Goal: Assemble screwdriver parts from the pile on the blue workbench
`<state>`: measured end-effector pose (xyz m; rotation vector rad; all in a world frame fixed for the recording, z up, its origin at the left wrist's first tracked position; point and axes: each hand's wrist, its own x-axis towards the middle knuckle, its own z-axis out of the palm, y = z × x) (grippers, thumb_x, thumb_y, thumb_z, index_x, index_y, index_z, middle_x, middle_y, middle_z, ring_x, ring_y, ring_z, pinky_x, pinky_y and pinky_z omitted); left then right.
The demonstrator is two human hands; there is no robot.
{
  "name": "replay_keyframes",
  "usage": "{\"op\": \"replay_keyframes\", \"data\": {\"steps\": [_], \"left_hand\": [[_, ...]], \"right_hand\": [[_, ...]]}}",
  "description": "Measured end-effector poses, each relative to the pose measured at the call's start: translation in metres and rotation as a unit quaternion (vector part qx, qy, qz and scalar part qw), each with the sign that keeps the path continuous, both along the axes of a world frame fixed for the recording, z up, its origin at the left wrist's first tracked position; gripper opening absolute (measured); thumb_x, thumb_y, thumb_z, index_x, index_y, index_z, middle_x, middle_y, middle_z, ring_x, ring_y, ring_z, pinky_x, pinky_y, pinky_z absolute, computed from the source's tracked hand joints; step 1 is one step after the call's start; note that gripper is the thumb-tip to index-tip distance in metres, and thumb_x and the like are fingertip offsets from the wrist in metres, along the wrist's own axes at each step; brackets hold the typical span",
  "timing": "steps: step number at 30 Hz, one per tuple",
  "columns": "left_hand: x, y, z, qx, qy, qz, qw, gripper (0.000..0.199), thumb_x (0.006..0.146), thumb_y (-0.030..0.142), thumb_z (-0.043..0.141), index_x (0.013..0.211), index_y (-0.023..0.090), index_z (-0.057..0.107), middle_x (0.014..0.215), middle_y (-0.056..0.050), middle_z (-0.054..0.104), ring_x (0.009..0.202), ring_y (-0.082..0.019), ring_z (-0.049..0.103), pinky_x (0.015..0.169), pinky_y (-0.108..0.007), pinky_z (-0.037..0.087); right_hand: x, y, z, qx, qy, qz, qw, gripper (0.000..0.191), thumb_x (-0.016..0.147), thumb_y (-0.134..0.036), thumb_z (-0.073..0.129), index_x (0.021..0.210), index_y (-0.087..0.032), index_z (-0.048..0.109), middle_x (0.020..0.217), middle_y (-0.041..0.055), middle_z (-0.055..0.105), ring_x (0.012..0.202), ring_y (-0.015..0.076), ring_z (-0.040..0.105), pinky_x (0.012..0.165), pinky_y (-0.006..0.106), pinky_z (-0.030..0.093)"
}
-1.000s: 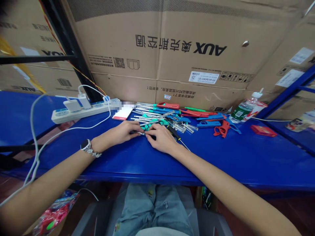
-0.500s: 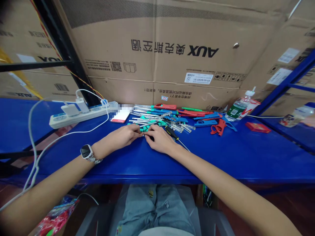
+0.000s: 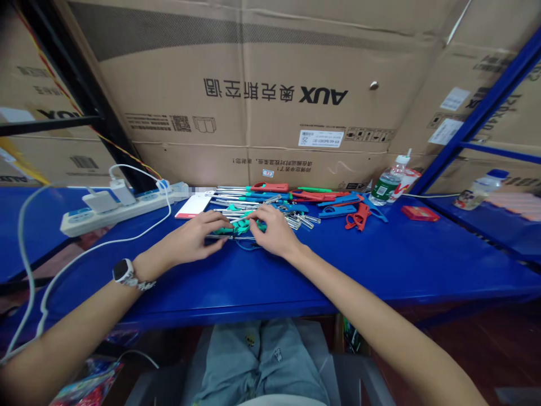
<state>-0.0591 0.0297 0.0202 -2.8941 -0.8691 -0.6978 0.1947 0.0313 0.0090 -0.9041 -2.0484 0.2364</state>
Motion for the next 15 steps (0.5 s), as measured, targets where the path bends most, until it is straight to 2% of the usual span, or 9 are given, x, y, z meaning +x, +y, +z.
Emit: {"op": "replay_keyframes", "data": {"steps": [4,8,11,13,15], "left_hand": [[0.019,0.013,0.013,-0.001,-0.017,-0.004,1.0,0.023,0.104,0.027,0.05,0.108,0.018,0.07,0.102,-0.009,0.07,0.098,-0.024,0.066,0.089,-0.039,0.054],[0.064,0.04,0.027,-0.016,0.024,0.021,0.999,0.021,0.101,0.028,0.055,0.109,0.016,0.072,0.107,-0.012,0.072,0.101,-0.026,0.068,0.09,-0.038,0.053],[0.1,0.063,0.034,-0.023,0.048,0.066,0.996,0.027,0.097,0.03,0.062,0.116,0.012,0.071,0.119,-0.017,0.072,0.11,-0.03,0.068,0.094,-0.039,0.052],[0.116,0.078,0.034,-0.043,0.079,0.081,0.993,0.026,0.092,0.027,0.068,0.114,0.014,0.073,0.114,-0.016,0.076,0.106,-0.03,0.07,0.091,-0.038,0.052],[0.125,0.09,0.033,-0.071,0.08,0.053,0.993,0.02,0.089,0.022,0.069,0.107,0.016,0.077,0.103,-0.012,0.078,0.099,-0.028,0.072,0.087,-0.036,0.051]], "right_hand": [[0.044,0.02,0.006,-0.008,-0.056,-0.078,0.995,0.022,0.092,-0.013,0.057,0.104,-0.019,0.074,0.104,0.01,0.074,0.104,0.0262,0.066,0.095,0.044,0.052],[0.083,0.04,0.004,-0.042,-0.131,-0.16,0.978,0.035,0.088,-0.011,0.057,0.119,-0.021,0.071,0.121,0.0121,0.073,0.115,0.0306,0.062,0.103,0.051,0.049],[0.096,0.05,0.002,-0.07,-0.177,-0.183,0.964,0.041,0.088,-0.014,0.059,0.127,-0.022,0.069,0.131,0.0128,0.072,0.125,0.0339,0.059,0.105,0.054,0.046],[0.099,0.056,0.002,-0.081,-0.199,-0.182,0.96,0.042,0.089,-0.016,0.061,0.13,-0.022,0.068,0.135,0.0129,0.071,0.128,0.0351,0.059,0.106,0.055,0.045],[0.101,0.061,0.002,-0.085,-0.213,-0.175,0.958,0.042,0.089,-0.016,0.062,0.131,-0.022,0.068,0.137,0.0128,0.071,0.13,0.0355,0.058,0.107,0.056,0.043]]}}
